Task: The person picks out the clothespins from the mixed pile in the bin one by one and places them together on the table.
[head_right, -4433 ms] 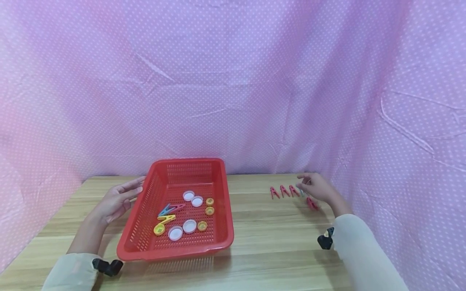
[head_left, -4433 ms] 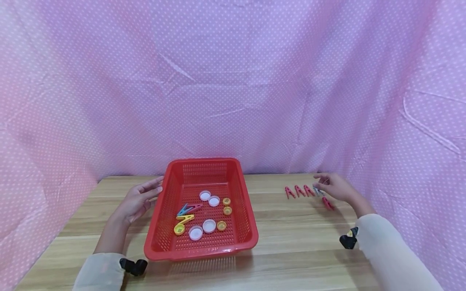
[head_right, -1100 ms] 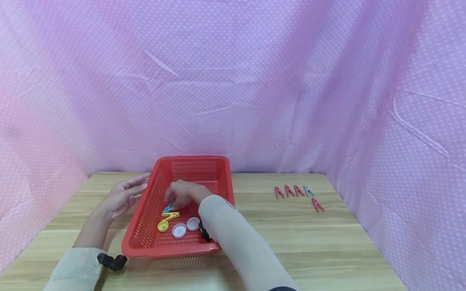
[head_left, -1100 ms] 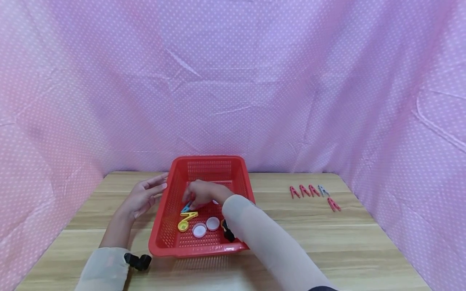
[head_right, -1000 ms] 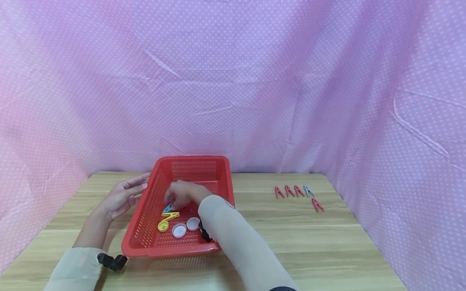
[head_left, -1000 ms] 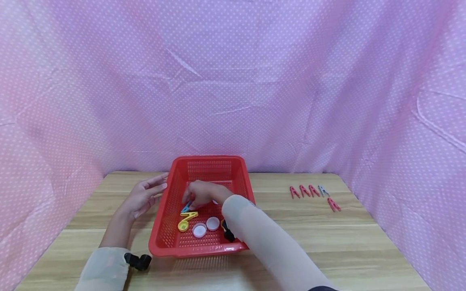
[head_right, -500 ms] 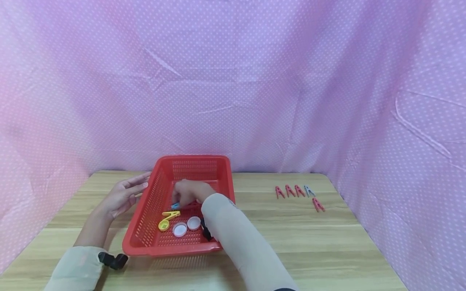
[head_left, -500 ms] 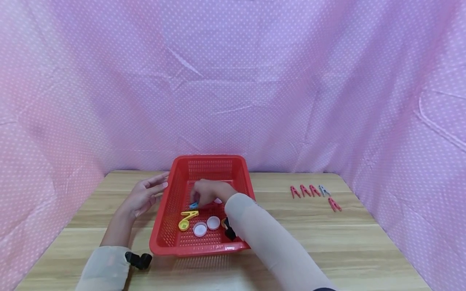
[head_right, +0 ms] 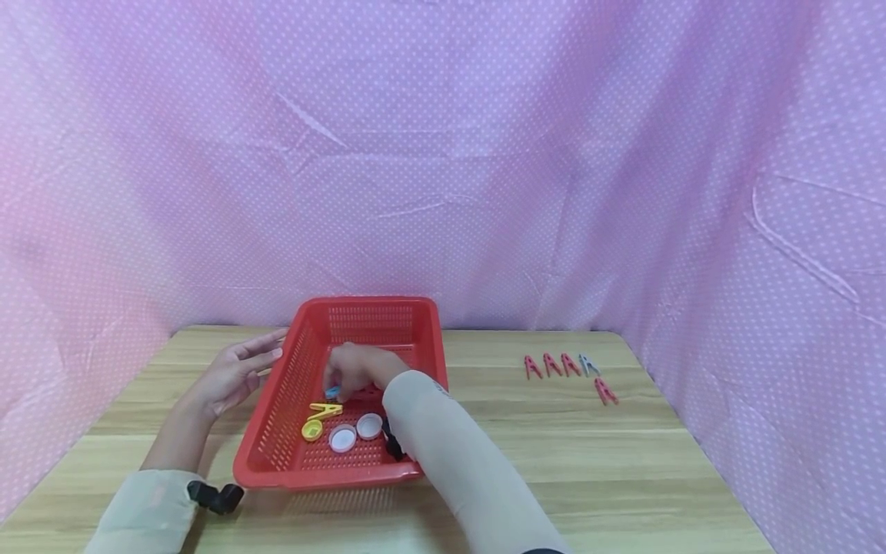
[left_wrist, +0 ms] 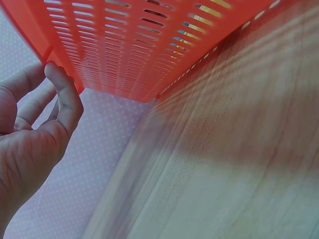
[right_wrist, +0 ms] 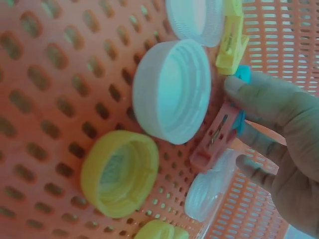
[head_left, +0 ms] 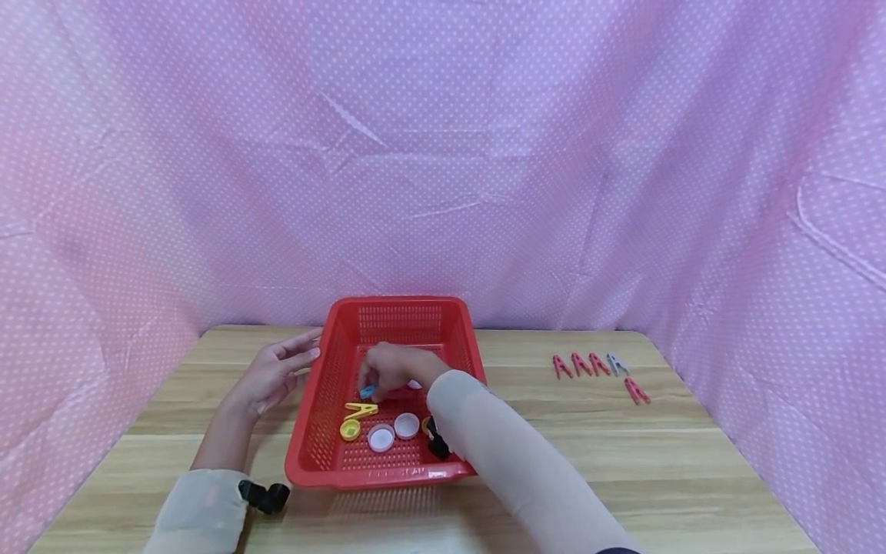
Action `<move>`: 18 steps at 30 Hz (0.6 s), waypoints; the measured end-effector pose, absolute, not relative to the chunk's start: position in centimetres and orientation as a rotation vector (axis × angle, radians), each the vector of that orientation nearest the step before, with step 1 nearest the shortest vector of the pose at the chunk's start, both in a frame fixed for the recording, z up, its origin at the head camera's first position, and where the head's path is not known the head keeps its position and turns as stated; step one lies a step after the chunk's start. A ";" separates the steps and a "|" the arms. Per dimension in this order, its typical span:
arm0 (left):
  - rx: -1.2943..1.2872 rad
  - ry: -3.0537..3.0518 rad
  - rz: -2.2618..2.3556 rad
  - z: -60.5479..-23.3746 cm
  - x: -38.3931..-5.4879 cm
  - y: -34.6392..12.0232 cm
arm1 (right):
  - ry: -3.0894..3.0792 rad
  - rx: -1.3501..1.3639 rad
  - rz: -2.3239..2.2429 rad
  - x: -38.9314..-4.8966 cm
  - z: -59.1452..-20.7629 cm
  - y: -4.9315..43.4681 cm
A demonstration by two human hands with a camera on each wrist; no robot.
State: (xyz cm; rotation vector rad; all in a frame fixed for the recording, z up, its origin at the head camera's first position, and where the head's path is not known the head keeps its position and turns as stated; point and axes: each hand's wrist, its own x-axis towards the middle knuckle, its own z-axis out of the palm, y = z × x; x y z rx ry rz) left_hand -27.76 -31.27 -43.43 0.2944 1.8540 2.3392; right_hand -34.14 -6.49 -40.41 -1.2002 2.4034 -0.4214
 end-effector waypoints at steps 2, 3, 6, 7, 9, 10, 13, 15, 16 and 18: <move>0.297 1.852 2.342 -43.5 -27.7 -31.3 | 2.389 -1.219 -0.454 -34.2 -40.2 -6.5; 0.300 1.850 2.342 -43.5 -27.7 -31.3 | 2.379 -1.223 -0.473 -34.2 -40.1 -6.4; 0.306 1.842 2.346 -43.5 -27.8 -31.3 | 2.350 -1.230 -0.510 -34.3 -39.9 -6.4; 0.308 1.840 2.345 -43.5 -27.8 -31.3 | 2.342 -1.235 -0.515 -34.3 -39.8 -6.3; 0.310 1.835 2.344 -43.5 -27.8 -31.3 | 2.339 -1.253 -0.522 -34.4 -39.6 -6.3; 0.310 1.837 2.344 -43.5 -27.8 -31.3 | 2.340 -1.267 -0.525 -34.5 -39.5 -6.3; 0.311 1.842 2.340 -43.5 -27.8 -31.3 | 2.342 -1.310 -0.544 -34.7 -39.1 -6.2; 0.311 1.848 2.339 -43.5 -27.8 -31.3 | 2.329 -1.329 -0.586 -34.8 -38.9 -6.1; 0.310 1.852 2.337 -43.5 -27.8 -31.3 | 2.321 -1.335 -0.604 -34.8 -38.7 -6.0; 0.311 1.854 2.332 -43.5 -27.8 -31.3 | 2.303 -1.345 -0.651 -34.9 -38.3 -5.9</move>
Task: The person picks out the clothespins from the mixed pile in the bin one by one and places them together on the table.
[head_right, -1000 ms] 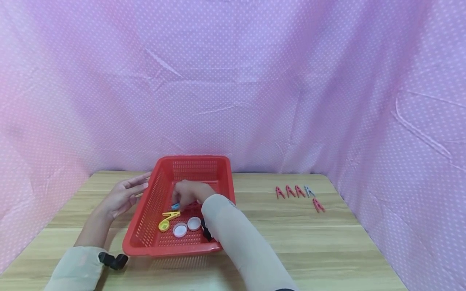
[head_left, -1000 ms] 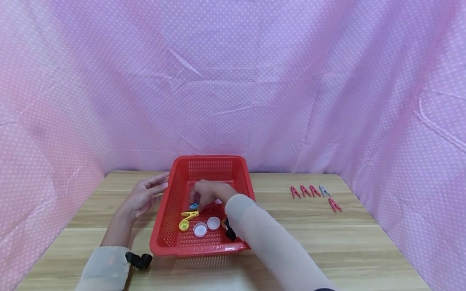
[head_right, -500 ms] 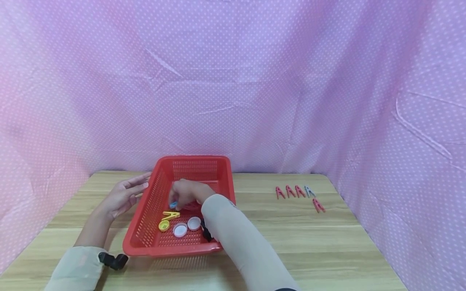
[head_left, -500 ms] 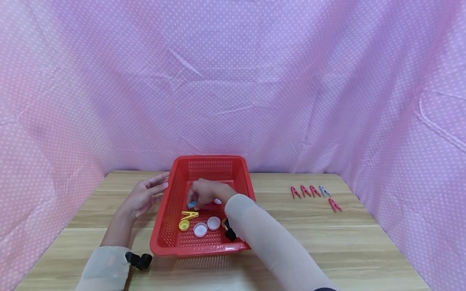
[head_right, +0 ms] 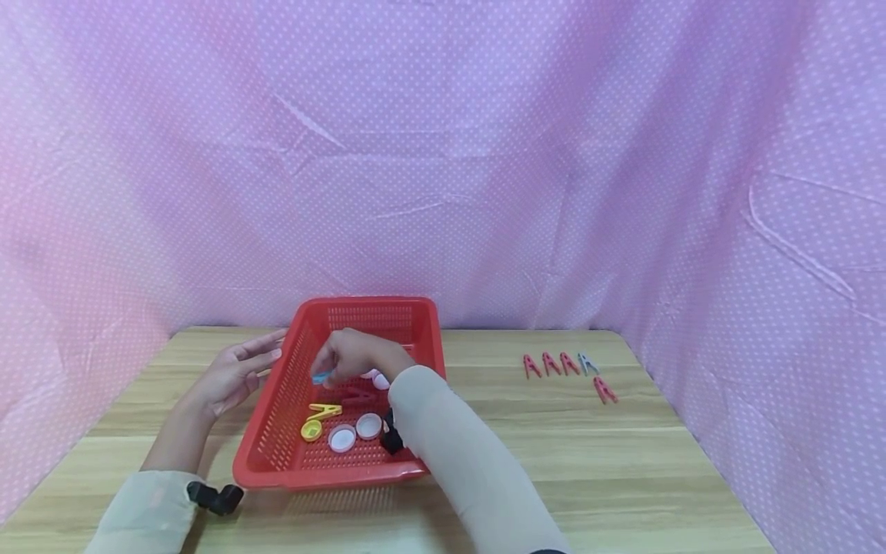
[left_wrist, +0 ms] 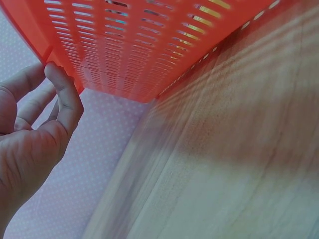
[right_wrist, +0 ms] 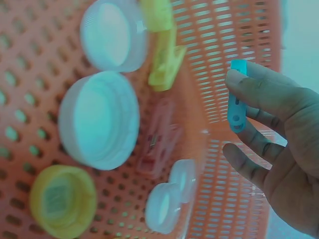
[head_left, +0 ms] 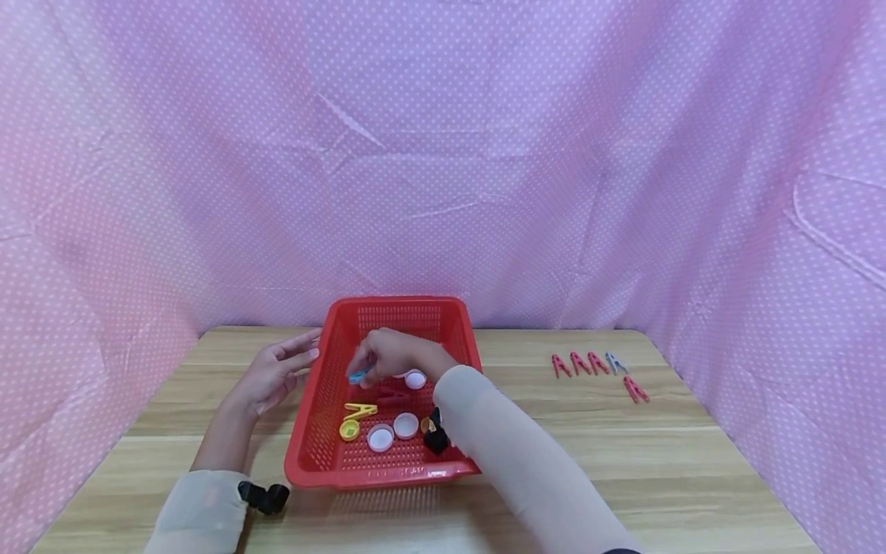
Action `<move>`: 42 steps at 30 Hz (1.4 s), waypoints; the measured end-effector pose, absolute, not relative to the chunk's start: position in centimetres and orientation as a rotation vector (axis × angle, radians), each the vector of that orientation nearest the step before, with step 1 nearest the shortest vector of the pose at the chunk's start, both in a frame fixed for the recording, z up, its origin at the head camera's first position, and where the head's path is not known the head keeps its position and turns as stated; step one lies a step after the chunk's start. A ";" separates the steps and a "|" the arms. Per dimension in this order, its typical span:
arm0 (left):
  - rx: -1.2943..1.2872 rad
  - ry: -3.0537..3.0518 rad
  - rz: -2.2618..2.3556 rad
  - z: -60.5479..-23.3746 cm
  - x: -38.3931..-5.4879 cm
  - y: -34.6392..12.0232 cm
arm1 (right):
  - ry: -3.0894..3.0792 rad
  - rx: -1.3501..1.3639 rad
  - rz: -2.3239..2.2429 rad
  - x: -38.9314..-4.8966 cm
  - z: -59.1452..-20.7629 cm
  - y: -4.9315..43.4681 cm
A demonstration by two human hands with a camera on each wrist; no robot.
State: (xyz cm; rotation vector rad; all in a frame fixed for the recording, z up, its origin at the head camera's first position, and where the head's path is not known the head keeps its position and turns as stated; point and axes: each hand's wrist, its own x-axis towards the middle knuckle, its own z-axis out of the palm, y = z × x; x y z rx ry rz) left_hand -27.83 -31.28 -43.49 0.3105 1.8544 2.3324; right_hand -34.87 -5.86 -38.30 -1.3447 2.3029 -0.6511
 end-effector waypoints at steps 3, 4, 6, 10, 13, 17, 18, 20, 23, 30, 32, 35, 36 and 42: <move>0.308 1.861 2.328 -43.5 -27.9 -31.3 | 2.285 -1.368 -0.708 -34.8 -37.6 -5.5; 0.308 1.860 2.327 -43.5 -27.9 -31.3 | 2.283 -1.382 -0.722 -34.7 -37.3 -5.5; 0.308 1.860 2.325 -43.5 -27.9 -31.3 | 2.282 -1.397 -0.749 -34.6 -36.8 -5.3; 0.313 1.861 2.321 -43.4 -27.9 -31.4 | 2.312 -1.445 -0.764 -34.5 -35.9 -5.0; 0.321 1.857 2.322 -43.5 -27.9 -31.3 | 2.333 -1.469 -0.796 -34.3 -35.3 -4.9; 0.310 1.858 2.321 -43.4 -27.8 -31.3 | 2.372 -1.504 -0.823 -34.0 -34.2 -4.7; 0.304 1.861 2.319 -43.4 -27.8 -31.3 | 2.380 -1.514 -0.824 -33.9 -33.8 -4.7; 0.295 1.867 2.316 -43.3 -27.8 -31.3 | 2.400 -1.546 -0.819 -33.7 -33.1 -4.6; 0.299 1.873 2.314 -43.3 -27.8 -31.4 | 2.422 -1.573 -0.814 -33.3 -32.0 -4.4; 0.310 1.896 2.298 -43.4 -27.6 -31.4 | 2.493 -1.591 -0.812 -32.7 -29.9 -3.5; 0.302 1.894 2.301 -43.4 -27.6 -31.4 | 2.505 -1.585 -0.825 -32.6 -29.4 -3.1; 0.293 1.881 2.317 -43.3 -27.5 -31.4 | 2.526 -1.593 -0.832 -32.6 -28.9 -2.4; 0.293 1.873 2.321 -43.3 -27.5 -31.4 | 2.530 -1.594 -0.836 -32.6 -28.7 -2.1; 0.294 1.854 2.333 -43.3 -27.5 -31.3 | 2.602 -1.616 -0.814 -33.0 -27.9 -0.3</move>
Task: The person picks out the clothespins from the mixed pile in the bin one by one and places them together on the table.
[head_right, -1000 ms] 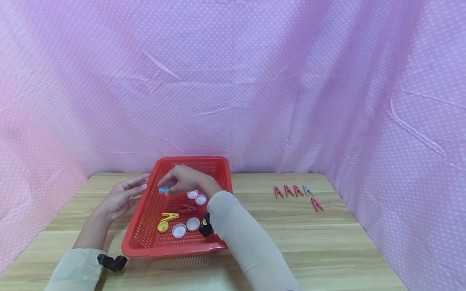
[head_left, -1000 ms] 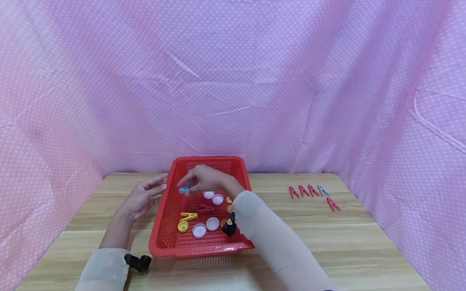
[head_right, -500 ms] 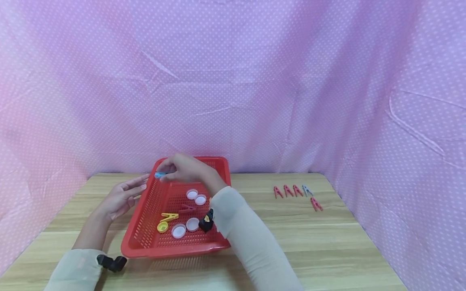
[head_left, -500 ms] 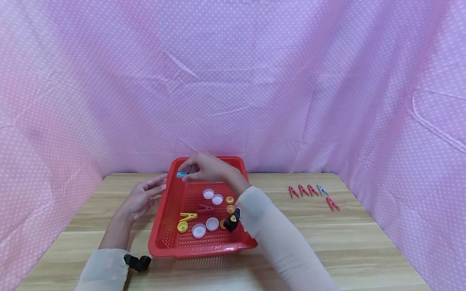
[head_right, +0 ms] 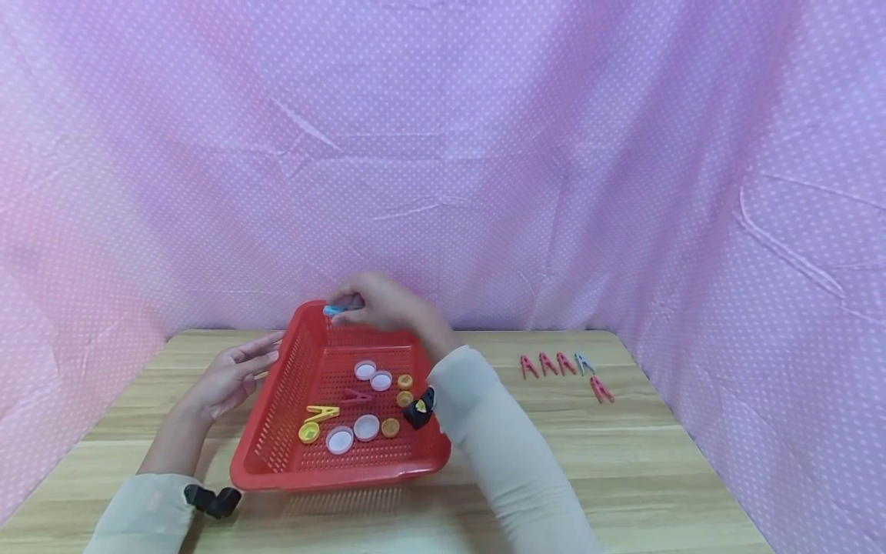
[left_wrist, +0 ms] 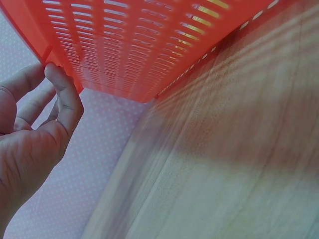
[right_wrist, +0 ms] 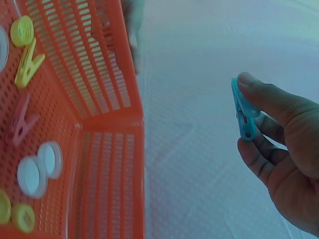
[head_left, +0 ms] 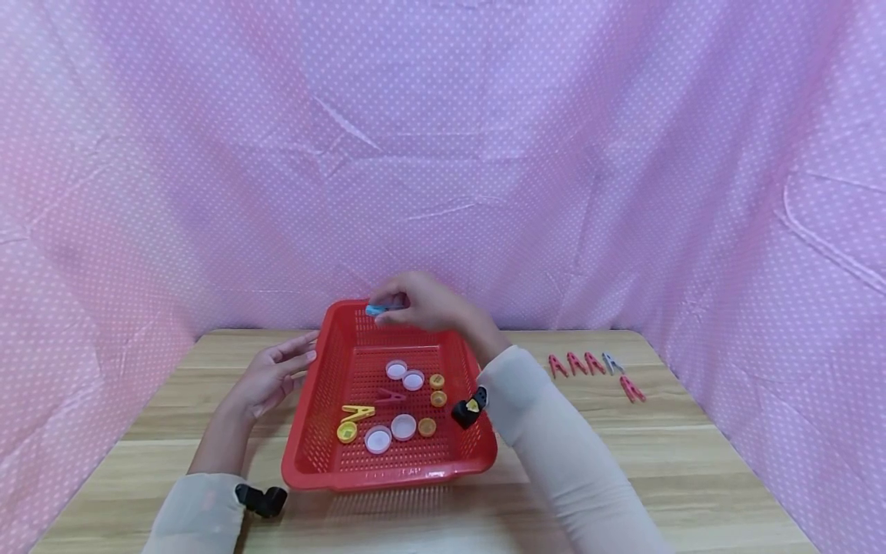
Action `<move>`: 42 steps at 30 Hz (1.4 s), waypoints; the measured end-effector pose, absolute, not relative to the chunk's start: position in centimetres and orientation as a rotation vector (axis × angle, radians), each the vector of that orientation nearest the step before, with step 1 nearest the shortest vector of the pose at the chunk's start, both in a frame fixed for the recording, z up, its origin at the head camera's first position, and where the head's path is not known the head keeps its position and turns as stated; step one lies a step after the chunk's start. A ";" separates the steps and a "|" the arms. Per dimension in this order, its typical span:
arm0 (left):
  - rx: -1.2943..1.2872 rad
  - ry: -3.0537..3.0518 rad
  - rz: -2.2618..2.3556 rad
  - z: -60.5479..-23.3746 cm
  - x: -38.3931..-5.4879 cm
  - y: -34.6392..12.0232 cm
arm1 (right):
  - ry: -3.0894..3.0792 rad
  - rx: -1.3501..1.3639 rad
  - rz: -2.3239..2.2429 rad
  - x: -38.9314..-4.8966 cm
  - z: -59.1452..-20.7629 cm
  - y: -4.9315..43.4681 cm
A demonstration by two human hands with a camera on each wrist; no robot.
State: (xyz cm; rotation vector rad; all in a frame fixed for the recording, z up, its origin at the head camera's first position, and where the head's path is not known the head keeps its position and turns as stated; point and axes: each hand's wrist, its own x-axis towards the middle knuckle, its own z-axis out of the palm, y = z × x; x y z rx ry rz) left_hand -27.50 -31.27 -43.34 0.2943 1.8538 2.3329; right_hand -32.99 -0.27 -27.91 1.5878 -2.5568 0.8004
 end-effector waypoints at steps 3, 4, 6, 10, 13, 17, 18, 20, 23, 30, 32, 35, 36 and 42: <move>0.291 1.856 2.332 -43.3 -27.5 -31.2 | -2.561 1.549 0.778 -33.2 -27.7 0.9; 0.289 1.859 2.330 -43.3 -27.5 -31.2 | -2.570 1.537 0.779 -33.2 -27.6 1.4; 0.284 1.862 2.326 -43.3 -27.5 -31.2 | -2.588 1.501 0.780 -33.4 -27.6 2.3; 0.278 1.859 2.331 -43.3 -27.5 -31.3 | -2.623 1.430 0.779 -33.5 -27.6 4.1; 0.284 1.857 2.333 -43.4 -27.5 -31.3 | -2.626 1.410 0.774 -33.7 -27.8 5.6; 0.281 1.875 2.326 -43.5 -27.5 -31.4 | -2.619 1.389 0.766 -33.8 -28.1 7.8; 0.277 1.881 2.325 -43.5 -27.5 -31.4 | -2.615 1.379 0.759 -33.9 -28.2 8.4; 0.269 1.885 2.327 -43.5 -27.5 -31.3 | -2.605 1.359 0.736 -34.0 -28.5 9.5; 0.274 1.871 2.331 -43.4 -27.5 -31.4 | -2.579 1.341 0.699 -34.2 -28.9 11.2; 0.259 1.875 2.333 -43.3 -27.4 -31.4 | -2.613 1.257 0.689 -34.2 -30.1 15.0; 0.264 1.874 2.330 -43.3 -27.3 -31.3 | -2.634 1.227 0.680 -34.1 -30.5 16.1; 0.279 1.867 2.330 -43.3 -27.4 -31.2 | -2.682 1.166 0.674 -34.0 -31.2 17.8; 0.283 1.867 2.332 -43.3 -27.4 -31.2 | -2.696 1.142 0.668 -33.9 -31.4 18.4; 0.283 1.859 2.337 -43.3 -27.5 -31.2 | -2.757 1.029 0.659 -33.6 -32.7 21.8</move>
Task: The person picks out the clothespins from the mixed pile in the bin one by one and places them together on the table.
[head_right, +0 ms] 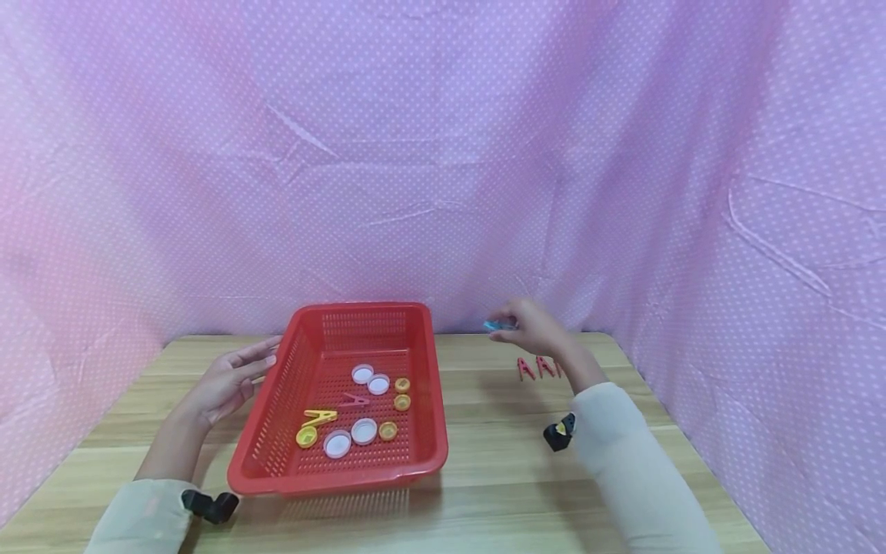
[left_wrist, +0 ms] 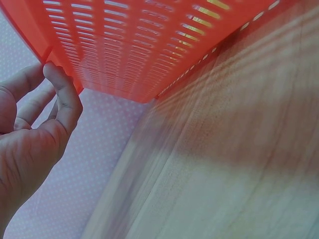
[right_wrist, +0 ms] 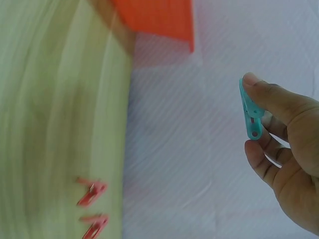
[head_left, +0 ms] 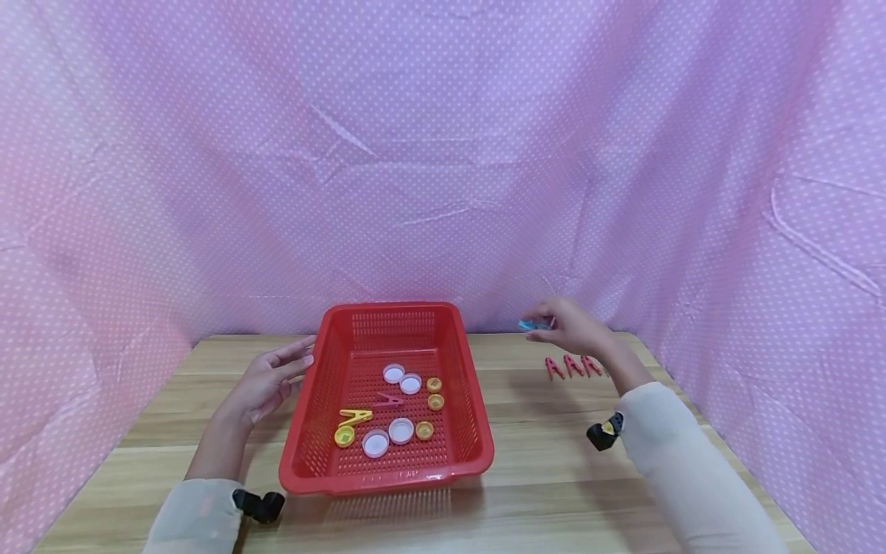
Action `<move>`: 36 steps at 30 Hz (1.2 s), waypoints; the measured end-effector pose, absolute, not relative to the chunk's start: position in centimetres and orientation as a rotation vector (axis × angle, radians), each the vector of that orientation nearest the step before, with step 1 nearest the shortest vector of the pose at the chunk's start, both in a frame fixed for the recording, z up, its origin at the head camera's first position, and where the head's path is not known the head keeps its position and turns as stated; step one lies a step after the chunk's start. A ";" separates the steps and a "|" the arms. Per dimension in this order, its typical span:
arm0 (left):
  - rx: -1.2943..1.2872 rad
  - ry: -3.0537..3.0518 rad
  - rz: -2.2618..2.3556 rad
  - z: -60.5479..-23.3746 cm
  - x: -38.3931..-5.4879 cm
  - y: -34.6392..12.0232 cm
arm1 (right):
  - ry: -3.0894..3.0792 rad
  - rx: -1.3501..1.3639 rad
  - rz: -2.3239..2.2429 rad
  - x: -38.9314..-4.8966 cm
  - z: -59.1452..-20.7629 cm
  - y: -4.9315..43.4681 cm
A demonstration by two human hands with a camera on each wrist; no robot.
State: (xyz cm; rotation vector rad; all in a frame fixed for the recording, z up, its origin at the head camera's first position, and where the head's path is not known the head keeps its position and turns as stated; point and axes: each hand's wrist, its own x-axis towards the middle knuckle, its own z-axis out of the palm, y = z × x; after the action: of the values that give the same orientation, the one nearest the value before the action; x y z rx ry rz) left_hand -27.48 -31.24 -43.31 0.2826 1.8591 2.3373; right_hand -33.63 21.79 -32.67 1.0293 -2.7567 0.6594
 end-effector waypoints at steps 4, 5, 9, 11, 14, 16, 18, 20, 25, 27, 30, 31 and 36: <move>0.302 1.850 2.339 -43.3 -27.5 -31.3 | -2.781 0.992 0.678 -33.4 -33.8 23.8; 0.298 1.853 2.340 -43.3 -27.5 -31.3 | -2.791 0.977 0.683 -33.3 -34.1 24.3; 0.297 1.852 2.338 -43.3 -27.5 -31.3 | -2.833 0.939 0.691 -32.9 -35.2 26.1; 0.290 1.850 2.342 -43.3 -27.5 -31.3 | -2.848 0.922 0.697 -32.7 -35.9 26.9; 0.292 1.853 2.340 -43.3 -27.5 -31.3 | -2.863 0.899 0.723 -32.5 -37.0 27.9; 0.297 1.853 2.340 -43.2 -27.4 -31.3 | -2.862 0.881 0.722 -32.4 -37.8 28.6; 0.299 1.860 2.336 -43.2 -27.4 -31.2 | -2.860 0.867 0.693 -32.3 -38.8 29.2; 0.294 1.863 2.336 -43.2 -27.4 -31.2 | -2.855 0.853 0.659 -32.1 -39.8 29.8; 0.302 1.855 2.340 -43.2 -27.4 -31.1 | -2.865 0.841 0.608 -31.7 -42.1 31.3; 0.316 1.845 2.340 -43.2 -27.5 -31.1 | -2.881 0.836 0.617 -31.5 -42.7 31.7; 0.319 1.849 2.342 -43.3 -27.5 -31.2 | -2.902 0.815 0.625 -31.3 -43.5 32.2; 0.316 1.852 2.341 -43.3 -27.5 -31.2 | -2.907 0.803 0.630 -31.3 -43.7 32.3; 0.313 1.867 2.332 -43.3 -27.4 -31.2 | -2.928 0.780 0.611 -31.1 -44.4 32.8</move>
State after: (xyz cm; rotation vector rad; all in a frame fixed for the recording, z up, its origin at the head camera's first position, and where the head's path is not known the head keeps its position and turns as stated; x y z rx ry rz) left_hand -27.43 -31.19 -43.30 0.3135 1.8672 2.3322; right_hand -31.10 32.79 -44.43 0.7802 -2.9284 0.6109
